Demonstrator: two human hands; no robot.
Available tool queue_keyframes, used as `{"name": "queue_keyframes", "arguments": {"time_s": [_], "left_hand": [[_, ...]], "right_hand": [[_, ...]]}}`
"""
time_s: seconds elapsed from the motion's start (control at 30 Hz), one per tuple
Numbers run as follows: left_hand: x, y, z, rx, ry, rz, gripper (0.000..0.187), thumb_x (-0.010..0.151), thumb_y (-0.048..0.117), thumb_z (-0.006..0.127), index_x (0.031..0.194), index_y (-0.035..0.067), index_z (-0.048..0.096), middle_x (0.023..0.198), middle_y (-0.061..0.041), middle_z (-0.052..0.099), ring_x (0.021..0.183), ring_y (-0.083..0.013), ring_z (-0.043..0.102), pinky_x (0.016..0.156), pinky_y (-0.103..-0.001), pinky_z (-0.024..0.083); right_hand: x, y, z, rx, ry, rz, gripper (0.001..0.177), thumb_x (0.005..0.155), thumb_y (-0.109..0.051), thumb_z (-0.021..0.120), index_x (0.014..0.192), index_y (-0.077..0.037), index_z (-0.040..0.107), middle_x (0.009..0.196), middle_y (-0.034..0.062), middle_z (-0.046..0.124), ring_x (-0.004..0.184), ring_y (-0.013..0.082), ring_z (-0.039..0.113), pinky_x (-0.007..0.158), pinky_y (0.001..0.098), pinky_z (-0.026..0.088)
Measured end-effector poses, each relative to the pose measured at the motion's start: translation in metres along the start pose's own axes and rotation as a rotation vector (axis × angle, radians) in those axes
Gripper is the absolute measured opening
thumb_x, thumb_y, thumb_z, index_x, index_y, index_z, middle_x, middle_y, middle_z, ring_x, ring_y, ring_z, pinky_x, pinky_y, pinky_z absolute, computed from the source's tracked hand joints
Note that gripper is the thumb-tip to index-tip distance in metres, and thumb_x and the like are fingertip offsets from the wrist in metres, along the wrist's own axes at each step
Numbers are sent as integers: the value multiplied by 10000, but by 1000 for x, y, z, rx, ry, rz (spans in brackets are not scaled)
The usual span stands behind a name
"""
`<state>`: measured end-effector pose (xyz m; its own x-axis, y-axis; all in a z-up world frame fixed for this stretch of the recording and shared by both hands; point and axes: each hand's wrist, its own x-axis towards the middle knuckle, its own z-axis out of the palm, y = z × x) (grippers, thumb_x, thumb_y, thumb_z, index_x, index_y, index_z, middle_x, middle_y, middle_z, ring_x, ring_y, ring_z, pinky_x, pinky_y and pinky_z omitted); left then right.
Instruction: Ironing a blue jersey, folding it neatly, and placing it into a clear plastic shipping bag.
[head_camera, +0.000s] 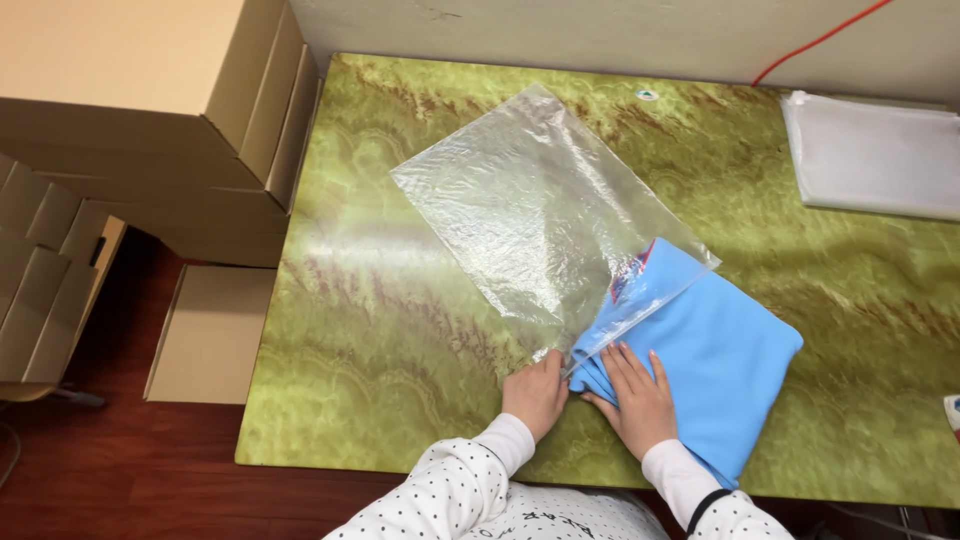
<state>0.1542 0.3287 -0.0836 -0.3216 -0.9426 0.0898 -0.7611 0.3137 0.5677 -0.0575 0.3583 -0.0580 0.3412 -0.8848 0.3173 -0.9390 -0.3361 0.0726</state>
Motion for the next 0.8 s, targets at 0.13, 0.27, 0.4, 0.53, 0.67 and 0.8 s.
{"name": "queue_keyframes", "arguments": {"time_s": [0.13,0.27,0.4,0.53,0.67,0.8], "left_hand": [[-3,-1,8,72,66,78,252,975,239,691,1090,127,497,804,-53,658,646,-318,681,449,-473,470],[-2,6,0,23,-41,63,221,979,194,682,1105,103,526,739,-77,669,613,-329,665,475,-474,475],[-2,26,-40,-211,-13,5,97,995,183,615,970,144,529,703,-84,630,552,-336,608,484,-482,457],[-8,25,-41,-191,192,35,136,932,234,646,901,194,520,750,-32,612,689,-294,667,559,-438,509],[-10,19,-53,-217,34,-21,158,1007,232,582,903,175,477,683,-23,598,552,-293,581,484,-446,396],[-13,17,-57,-177,0,17,240,1082,283,599,894,167,506,696,6,570,519,-226,524,448,-402,381]], "right_hand": [[-1,6,12,85,104,-69,541,944,-334,762,1420,-100,661,1432,51,717,1391,241,645,1171,440,512],[15,6,15,165,229,172,435,927,-356,818,1312,-160,762,1255,33,809,1096,208,787,808,362,614],[53,-25,15,189,167,282,256,915,-309,809,1096,-129,785,1022,45,812,880,229,766,611,377,543],[62,-39,14,308,-121,135,665,936,-320,700,1580,-381,548,1542,99,612,1400,348,546,1167,466,421],[52,-10,-55,847,-502,88,442,1048,-271,587,1474,-233,699,1709,31,430,1624,293,306,1321,583,85],[-9,32,-112,676,236,563,279,984,-104,758,1260,-135,765,1392,57,728,1408,215,624,1310,373,418]]}}
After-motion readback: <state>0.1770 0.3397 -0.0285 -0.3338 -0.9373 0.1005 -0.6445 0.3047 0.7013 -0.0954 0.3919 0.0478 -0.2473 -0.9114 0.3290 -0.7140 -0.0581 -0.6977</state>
